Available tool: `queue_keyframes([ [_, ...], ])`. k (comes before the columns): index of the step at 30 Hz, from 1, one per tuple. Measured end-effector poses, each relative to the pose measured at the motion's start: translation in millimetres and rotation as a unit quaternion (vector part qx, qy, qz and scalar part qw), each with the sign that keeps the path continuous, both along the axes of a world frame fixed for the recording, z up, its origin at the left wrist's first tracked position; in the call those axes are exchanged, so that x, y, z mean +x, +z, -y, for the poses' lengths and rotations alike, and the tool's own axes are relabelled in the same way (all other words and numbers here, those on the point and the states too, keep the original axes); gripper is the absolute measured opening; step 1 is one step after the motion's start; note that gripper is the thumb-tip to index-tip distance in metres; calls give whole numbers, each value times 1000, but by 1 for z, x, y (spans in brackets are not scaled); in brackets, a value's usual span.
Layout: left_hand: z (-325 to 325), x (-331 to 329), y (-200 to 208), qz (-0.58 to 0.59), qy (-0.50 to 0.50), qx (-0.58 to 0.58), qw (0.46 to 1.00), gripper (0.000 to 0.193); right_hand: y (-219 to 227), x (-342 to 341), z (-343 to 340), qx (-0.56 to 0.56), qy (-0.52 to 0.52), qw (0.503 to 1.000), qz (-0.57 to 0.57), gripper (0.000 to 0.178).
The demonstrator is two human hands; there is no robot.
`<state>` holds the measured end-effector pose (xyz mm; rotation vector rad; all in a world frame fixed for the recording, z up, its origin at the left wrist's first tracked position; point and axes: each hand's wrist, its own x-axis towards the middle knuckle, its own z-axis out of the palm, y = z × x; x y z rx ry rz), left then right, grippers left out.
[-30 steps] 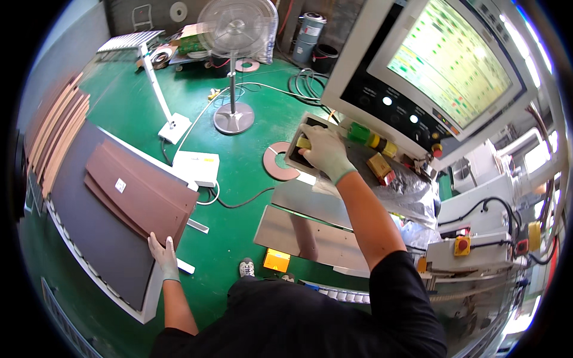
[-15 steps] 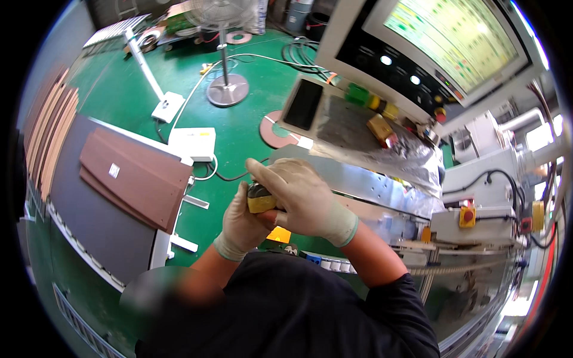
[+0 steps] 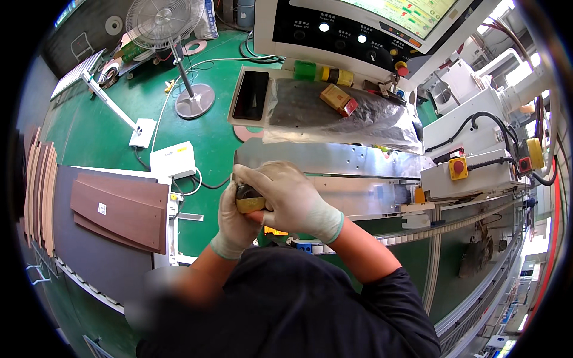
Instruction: The person picks up wooden panels from a stack and feeds them one by one into an edge-banding or processing machine, then holds and inspects a small cylindrical component by hand.
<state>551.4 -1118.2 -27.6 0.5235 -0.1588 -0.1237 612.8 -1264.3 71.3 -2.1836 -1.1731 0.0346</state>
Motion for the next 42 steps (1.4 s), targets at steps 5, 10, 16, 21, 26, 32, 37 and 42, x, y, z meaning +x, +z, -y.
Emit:
queue_keyframes([
  [5, -7, -9, 12, -57, -8, 162, 985, 66, -11, -7, 15, 14, -15, 999, -42, 75],
  [10, -25, -20, 10, -33, 29, 245, 969, 64, -17, -13, 23, 18, -21, 999, -35, 75],
  [16, -36, -36, 10, 6, 146, 318, 937, 46, -14, -15, 23, -1, -17, 999, -32, 80],
  [21, -42, -39, 13, -16, 104, 307, 946, 48, -16, -13, 20, 8, -13, 999, -37, 83],
  [26, -32, -46, 6, -17, 99, 317, 943, 48, -14, -12, 18, 1, -8, 1000, -29, 85],
  [32, -38, -35, 18, 88, 96, 402, 906, 50, -19, -12, 21, 29, 29, 999, -30, 91],
  [37, -45, -38, 18, 77, 28, 378, 922, 51, -21, -12, 27, 20, 58, 996, -58, 95],
  [42, -45, -38, 8, 60, 9, 350, 935, 52, -28, -12, 31, 12, 60, 994, -87, 95],
])
